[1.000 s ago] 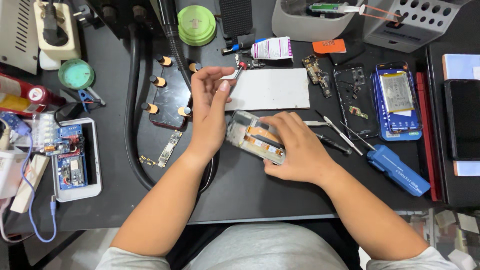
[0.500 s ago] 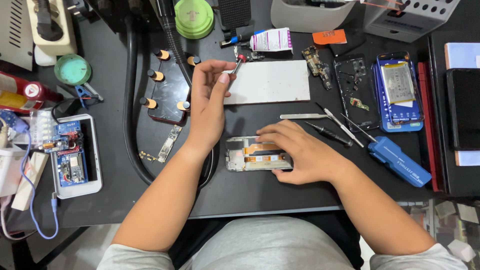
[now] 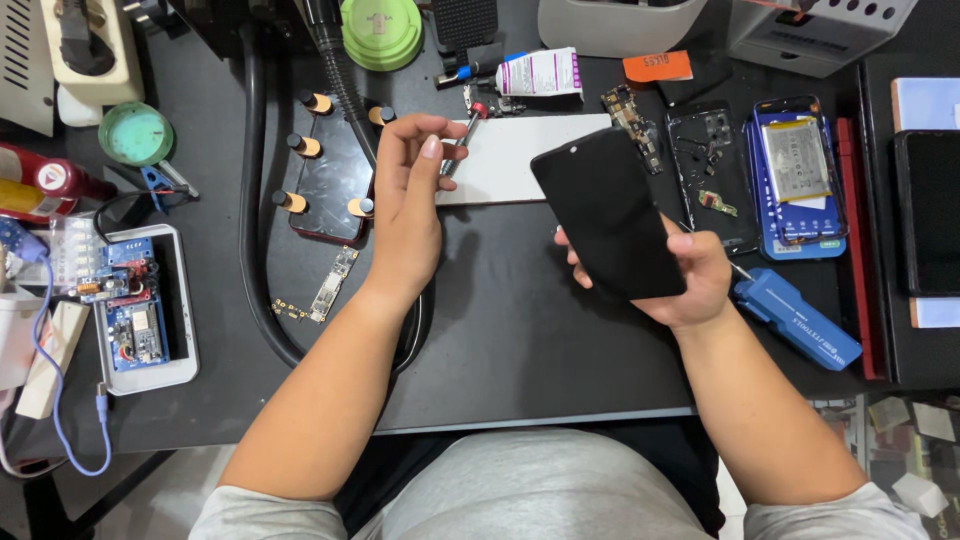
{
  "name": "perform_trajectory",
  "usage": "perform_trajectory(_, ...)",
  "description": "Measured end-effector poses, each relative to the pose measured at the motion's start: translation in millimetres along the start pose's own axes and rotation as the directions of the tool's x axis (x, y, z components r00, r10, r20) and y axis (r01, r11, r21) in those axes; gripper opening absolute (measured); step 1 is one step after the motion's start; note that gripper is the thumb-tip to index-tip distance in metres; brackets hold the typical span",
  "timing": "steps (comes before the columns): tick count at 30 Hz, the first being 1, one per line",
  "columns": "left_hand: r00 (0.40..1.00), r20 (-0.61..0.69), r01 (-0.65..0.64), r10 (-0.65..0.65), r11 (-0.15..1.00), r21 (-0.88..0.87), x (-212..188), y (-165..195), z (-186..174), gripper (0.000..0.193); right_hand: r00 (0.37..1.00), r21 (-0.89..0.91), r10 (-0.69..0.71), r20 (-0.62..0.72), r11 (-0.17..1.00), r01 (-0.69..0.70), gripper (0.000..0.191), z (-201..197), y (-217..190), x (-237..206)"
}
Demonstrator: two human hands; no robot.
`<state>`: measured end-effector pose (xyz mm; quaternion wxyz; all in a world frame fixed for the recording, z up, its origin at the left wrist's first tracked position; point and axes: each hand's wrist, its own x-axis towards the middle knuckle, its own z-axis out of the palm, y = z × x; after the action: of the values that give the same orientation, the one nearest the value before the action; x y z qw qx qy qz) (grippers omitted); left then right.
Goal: The person handles a disassembled smartphone, placing the back cover aside and picking up the internal frame. They connect a small circuit board to a ribbon cable, then place the board into the phone frame and press it into place.
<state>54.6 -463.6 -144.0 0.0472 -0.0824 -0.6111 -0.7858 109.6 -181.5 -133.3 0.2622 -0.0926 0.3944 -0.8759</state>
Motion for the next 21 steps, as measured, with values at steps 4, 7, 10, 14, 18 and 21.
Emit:
perform_trajectory(4,1.0,-0.003,0.006,-0.006,1.0,-0.02,1,-3,0,0.023,0.999,-0.194,-0.033,-0.005,0.98,0.032,0.081,10,-5,1)
perform_trajectory(7,1.0,-0.001,0.003,-0.003,1.0,-0.012,3,-5,-1,0.023,0.99,-0.725,-0.078,0.121,0.674,0.142,0.069,24,-6,1)
perform_trajectory(10,1.0,0.007,0.0,0.0,1.0,0.01,3,-4,-3,0.023,0.963,-0.941,-0.06,0.263,0.205,0.27,0.066,39,0,3)
perform_trajectory(14,1.0,0.019,0.001,-0.003,0.997,0.077,2,-3,-3,0.024,0.962,-0.961,-0.014,0.274,-0.025,0.274,0.058,49,8,9)
perform_trajectory(18,0.999,0.037,-0.021,0.018,0.998,0.063,-2,-1,-2,0.024,0.944,-0.939,-0.035,0.329,-0.122,0.323,0.056,51,11,10)
perform_trajectory(21,0.999,0.032,-0.014,0.012,0.998,0.062,-4,1,-3,0.024,0.944,-0.937,-0.018,0.33,-0.128,0.325,0.058,53,12,7)
